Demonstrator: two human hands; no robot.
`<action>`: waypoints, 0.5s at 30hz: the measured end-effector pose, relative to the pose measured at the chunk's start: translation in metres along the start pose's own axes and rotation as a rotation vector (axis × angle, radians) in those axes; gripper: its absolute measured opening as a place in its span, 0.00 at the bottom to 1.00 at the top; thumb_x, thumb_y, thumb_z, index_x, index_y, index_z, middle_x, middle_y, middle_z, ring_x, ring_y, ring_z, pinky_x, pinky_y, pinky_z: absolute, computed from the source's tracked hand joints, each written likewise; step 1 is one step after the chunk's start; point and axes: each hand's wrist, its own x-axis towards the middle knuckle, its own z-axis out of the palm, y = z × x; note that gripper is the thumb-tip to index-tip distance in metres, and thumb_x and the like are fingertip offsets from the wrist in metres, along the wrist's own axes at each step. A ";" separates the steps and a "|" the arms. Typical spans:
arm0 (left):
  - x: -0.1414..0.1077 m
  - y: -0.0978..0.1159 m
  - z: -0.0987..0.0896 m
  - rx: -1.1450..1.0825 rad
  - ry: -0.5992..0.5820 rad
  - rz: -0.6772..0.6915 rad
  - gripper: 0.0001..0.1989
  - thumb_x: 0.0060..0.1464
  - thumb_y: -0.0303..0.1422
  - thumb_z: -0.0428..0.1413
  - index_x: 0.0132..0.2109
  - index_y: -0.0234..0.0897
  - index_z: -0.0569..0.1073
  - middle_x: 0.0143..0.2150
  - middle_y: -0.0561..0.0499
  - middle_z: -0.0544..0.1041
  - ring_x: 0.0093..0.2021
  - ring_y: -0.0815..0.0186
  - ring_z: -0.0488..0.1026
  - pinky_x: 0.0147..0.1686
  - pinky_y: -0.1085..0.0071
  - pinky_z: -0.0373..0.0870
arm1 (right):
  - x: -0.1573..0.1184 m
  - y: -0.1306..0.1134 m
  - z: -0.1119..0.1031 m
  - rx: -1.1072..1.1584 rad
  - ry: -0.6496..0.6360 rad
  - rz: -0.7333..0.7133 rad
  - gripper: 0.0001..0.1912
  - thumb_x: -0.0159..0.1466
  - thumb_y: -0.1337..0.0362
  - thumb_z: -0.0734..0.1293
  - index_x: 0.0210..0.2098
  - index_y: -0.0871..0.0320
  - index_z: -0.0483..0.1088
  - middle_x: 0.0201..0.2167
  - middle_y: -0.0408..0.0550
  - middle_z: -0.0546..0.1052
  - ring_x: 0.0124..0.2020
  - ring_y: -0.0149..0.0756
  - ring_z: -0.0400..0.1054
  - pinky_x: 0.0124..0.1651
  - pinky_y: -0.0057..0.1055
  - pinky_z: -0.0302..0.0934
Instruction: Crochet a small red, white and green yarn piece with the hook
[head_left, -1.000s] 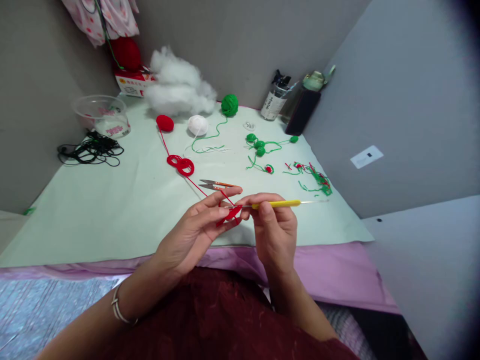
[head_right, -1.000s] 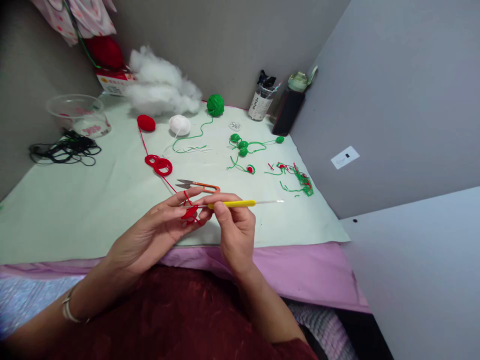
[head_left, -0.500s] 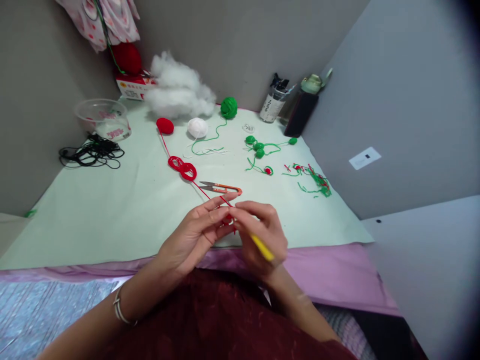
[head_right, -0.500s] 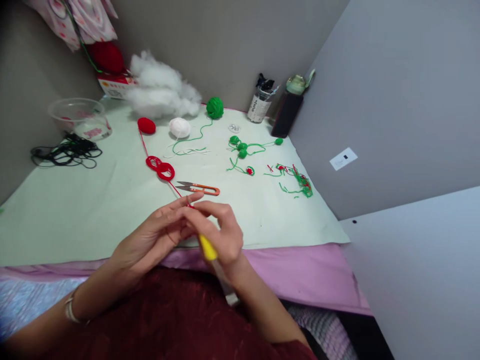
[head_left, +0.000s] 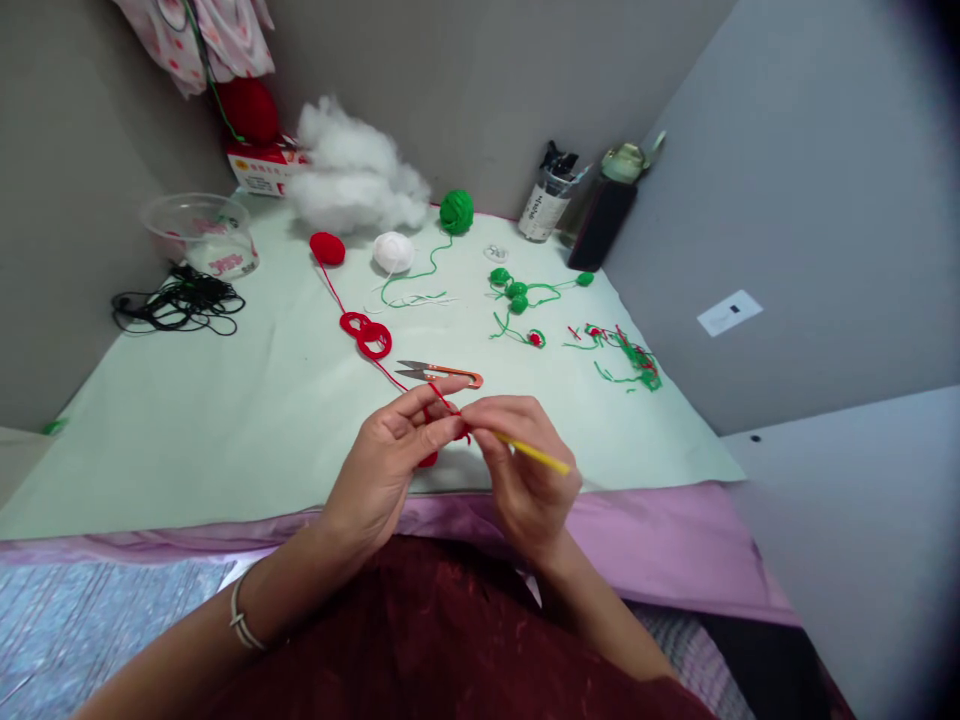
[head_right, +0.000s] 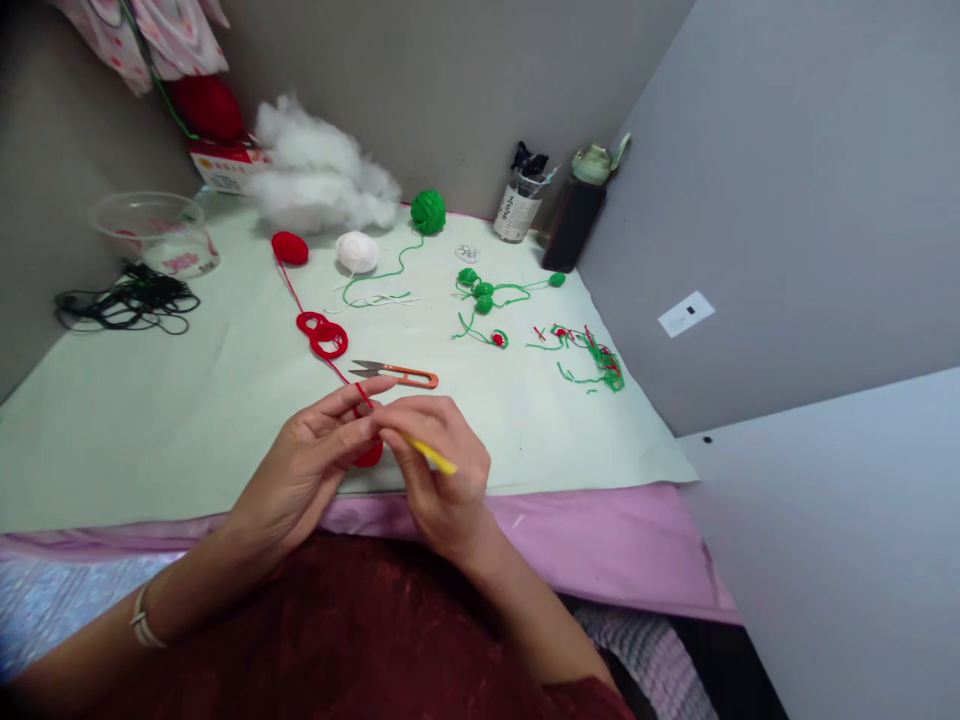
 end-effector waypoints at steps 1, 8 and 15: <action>0.001 0.000 -0.001 -0.040 -0.006 -0.021 0.18 0.53 0.32 0.72 0.52 0.41 0.85 0.36 0.53 0.83 0.36 0.71 0.75 0.39 0.77 0.69 | -0.002 0.001 0.000 -0.096 -0.015 -0.072 0.18 0.70 0.73 0.68 0.55 0.49 0.79 0.45 0.49 0.83 0.44 0.38 0.79 0.44 0.36 0.76; 0.006 0.004 -0.005 -0.232 -0.057 -0.123 0.13 0.53 0.30 0.72 0.47 0.39 0.86 0.42 0.51 0.84 0.38 0.71 0.79 0.43 0.76 0.76 | 0.002 0.001 -0.007 0.146 0.115 0.109 0.13 0.71 0.72 0.67 0.48 0.50 0.81 0.38 0.46 0.82 0.35 0.35 0.76 0.38 0.34 0.74; 0.002 0.003 -0.004 -0.038 0.028 -0.007 0.19 0.54 0.32 0.72 0.53 0.42 0.84 0.34 0.54 0.79 0.31 0.73 0.72 0.33 0.78 0.68 | 0.009 0.001 -0.007 0.443 0.136 0.338 0.08 0.73 0.65 0.67 0.42 0.52 0.80 0.36 0.44 0.80 0.30 0.31 0.73 0.35 0.33 0.71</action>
